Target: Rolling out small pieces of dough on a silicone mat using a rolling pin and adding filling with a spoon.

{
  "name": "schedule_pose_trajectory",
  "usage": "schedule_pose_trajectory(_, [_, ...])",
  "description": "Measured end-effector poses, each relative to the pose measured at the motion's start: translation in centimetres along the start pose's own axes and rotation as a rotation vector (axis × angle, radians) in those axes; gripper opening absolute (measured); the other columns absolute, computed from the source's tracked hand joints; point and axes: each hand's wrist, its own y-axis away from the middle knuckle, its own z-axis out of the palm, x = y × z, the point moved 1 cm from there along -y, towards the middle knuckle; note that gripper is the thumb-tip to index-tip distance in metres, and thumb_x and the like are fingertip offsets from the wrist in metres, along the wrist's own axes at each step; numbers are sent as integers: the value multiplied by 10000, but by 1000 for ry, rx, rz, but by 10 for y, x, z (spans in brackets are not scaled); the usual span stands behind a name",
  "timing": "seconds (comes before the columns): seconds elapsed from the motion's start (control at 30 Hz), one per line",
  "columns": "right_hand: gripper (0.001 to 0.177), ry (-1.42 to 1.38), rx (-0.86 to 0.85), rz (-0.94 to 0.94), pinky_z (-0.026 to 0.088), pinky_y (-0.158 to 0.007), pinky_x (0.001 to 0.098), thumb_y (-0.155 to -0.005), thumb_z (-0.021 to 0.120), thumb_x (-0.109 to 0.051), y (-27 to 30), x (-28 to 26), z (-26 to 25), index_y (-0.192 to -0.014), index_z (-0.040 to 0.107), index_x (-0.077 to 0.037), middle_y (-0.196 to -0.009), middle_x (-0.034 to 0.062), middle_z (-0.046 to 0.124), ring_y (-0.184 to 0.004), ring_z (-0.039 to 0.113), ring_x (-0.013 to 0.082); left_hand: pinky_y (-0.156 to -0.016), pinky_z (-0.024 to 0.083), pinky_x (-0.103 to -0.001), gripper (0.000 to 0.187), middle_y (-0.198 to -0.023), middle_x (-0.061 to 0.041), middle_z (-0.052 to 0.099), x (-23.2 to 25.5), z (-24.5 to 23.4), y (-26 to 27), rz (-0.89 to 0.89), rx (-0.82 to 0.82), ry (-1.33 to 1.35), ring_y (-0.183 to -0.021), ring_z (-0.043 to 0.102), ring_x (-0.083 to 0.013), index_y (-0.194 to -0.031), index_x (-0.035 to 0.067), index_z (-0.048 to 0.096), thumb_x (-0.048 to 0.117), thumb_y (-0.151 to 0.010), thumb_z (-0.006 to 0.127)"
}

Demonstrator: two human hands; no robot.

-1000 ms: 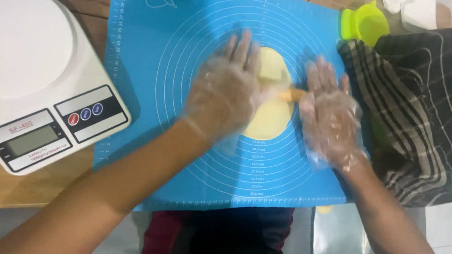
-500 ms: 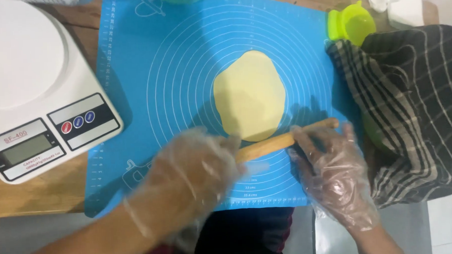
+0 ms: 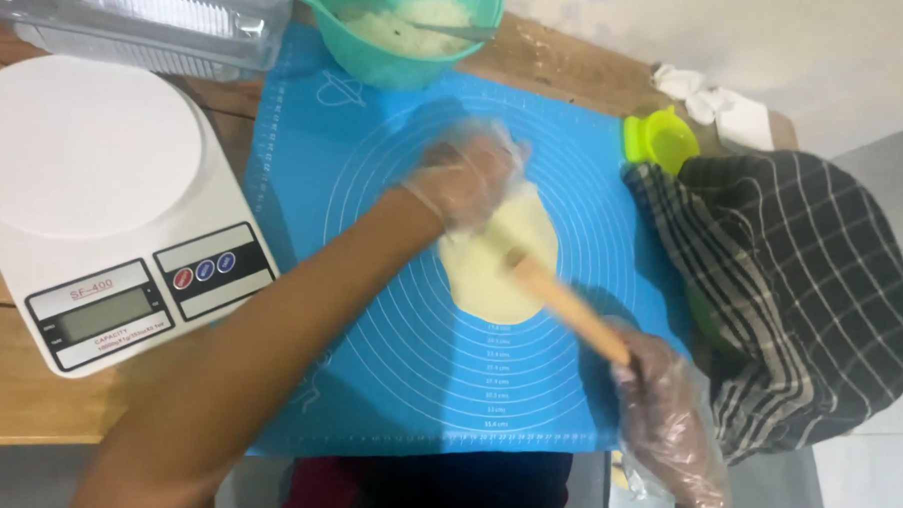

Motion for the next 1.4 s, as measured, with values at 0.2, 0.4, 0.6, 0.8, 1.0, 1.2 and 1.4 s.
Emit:
schedule_pose_trajectory(0.2, [485, 318, -104, 831, 581, -584, 402, -1042, 406, -338, -22, 5, 4, -1423, 605, -113, -964, 164, 737, -698, 696, 278, -698, 616, -514, 487, -1173, -241, 666, 50, 26, -38, 145, -415, 47, -897, 702, -363, -1289, -72, 621, 309, -1027, 468])
schedule_pose_trajectory(0.4, [500, 1869, -76, 98, 486, -658, 229, -1181, 252, -426, -2, 51, 25, -1477, 616, -254, -786, -52, 554, -668, 527, 64, -773, 570, -452, 235, -949, -132, 690, 41, 29, -55, -197, -477, 325, -836, 679, -274, -1007, 71, 720, 239, -1025, 557])
schedule_pose_trajectory(0.6, [435, 1065, -94, 415, 497, -446, 218, -1125, 393, -438, -13, 65, 23, -1396, 660, -228, -834, -10, 619, -542, 539, 75, -791, 577, -364, 104, -968, -54, 688, 14, -25, -33, -242, -477, 740, -878, 667, -216, -1057, 126, 709, 130, -965, 662])
schedule_pose_trajectory(0.8, [499, 1508, -127, 54, 571, -517, 372, -1077, 383, -498, -21, 78, 25, -1375, 659, -206, -733, 71, 587, -632, 694, 257, -817, 576, -369, 129, -959, -26, 696, 9, -44, -17, -201, -441, 899, -897, 681, -204, -1033, 164, 711, 234, -956, 635])
schedule_pose_trajectory(1.0, [660, 954, -317, 596, 627, -835, 449, -1002, 441, -563, -58, 49, 17, -1552, 484, -201, -1072, 105, 646, -972, 737, 305, -848, 574, -375, 195, -948, 8, 706, 0, -70, -8, -204, -419, 1068, -921, 698, -189, -1004, 209, 714, 358, -947, 602])
schedule_pose_trajectory(1.2, [359, 730, 257, 131, 613, -825, 352, -1046, 613, -160, -82, 49, 11, -1387, 712, -112, -1053, 51, 708, -1024, 722, 273, -880, 573, -381, 274, -937, 42, 715, -14, -97, -1, -246, -427, 1224, -945, 714, -174, -974, 255, 717, 482, -937, 567])
schedule_pose_trajectory(1.4, [161, 866, 228, 5, 572, -745, 360, -931, 821, -364, -136, 152, -13, -1012, 792, -227, -729, 3, 670, -808, 721, 254, -911, 572, -387, 358, -927, 76, 724, -29, -128, 11, -244, -408, 1381, -969, 731, -159, -945, 301, 719, 605, -928, 531])
